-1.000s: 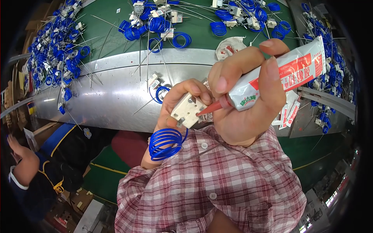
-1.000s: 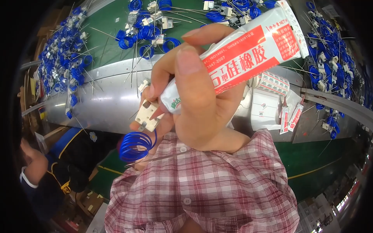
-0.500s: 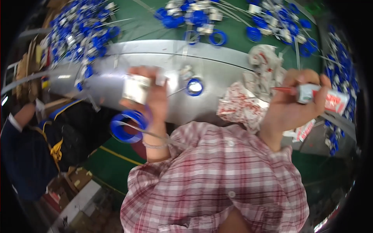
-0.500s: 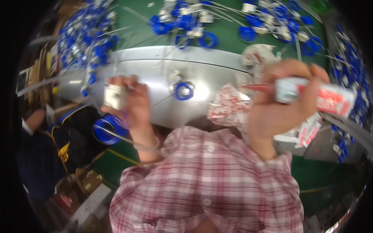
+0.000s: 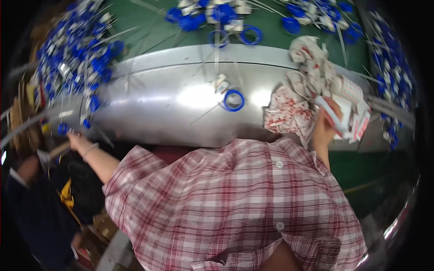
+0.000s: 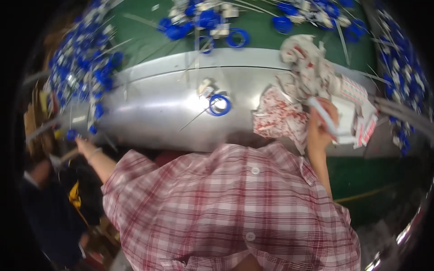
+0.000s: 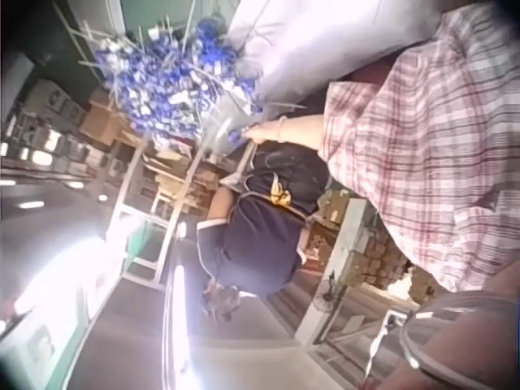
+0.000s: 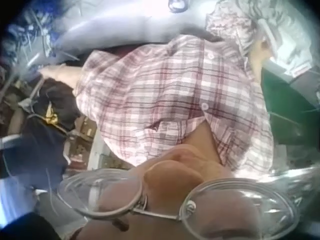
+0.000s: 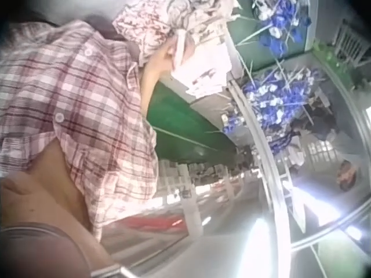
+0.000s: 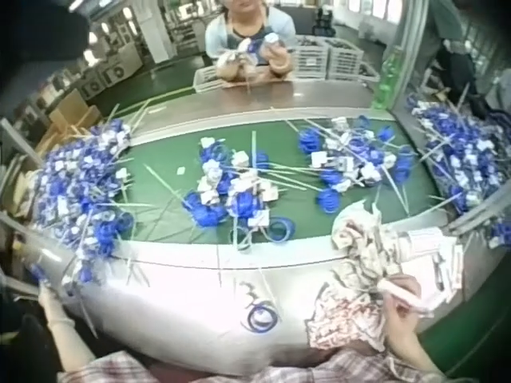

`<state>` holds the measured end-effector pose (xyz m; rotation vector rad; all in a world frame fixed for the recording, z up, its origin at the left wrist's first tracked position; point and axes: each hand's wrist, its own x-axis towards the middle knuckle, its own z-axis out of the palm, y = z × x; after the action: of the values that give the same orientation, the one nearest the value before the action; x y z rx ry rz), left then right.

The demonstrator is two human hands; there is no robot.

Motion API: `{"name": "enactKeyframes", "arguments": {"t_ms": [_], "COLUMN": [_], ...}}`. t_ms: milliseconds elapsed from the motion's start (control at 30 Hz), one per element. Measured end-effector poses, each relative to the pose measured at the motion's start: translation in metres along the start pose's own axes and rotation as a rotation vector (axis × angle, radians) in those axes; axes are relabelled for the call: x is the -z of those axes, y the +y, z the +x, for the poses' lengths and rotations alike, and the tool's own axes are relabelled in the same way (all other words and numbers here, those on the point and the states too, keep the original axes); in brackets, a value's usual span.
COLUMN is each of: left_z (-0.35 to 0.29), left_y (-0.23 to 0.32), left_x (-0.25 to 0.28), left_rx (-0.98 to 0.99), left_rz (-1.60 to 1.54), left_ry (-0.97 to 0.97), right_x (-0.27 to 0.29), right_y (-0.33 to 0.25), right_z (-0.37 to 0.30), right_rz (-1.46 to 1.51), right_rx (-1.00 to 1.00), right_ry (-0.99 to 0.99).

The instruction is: Applying adhesive to components and attaching wires on an assembly line.

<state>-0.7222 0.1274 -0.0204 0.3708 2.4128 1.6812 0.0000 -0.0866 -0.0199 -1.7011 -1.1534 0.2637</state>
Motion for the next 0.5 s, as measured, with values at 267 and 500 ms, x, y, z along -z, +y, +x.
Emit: {"name": "enactKeyframes", "arguments": {"t_ms": [267, 500], "left_z": [0.143, 0.132], "left_y": [-0.053, -0.055], "left_x": [-0.009, -0.003], "left_rx": [0.041, -0.13], "left_rz": [-0.001, 0.308], "left_ry": [-0.226, -0.33], "right_x": [0.003, 0.013], "right_y": [-0.013, -0.017], "right_z": [-0.014, -0.009], "right_rz": [-0.228, 0.01], "right_rx": [0.06, -0.064], "right_ry": [-0.124, -0.045]}}
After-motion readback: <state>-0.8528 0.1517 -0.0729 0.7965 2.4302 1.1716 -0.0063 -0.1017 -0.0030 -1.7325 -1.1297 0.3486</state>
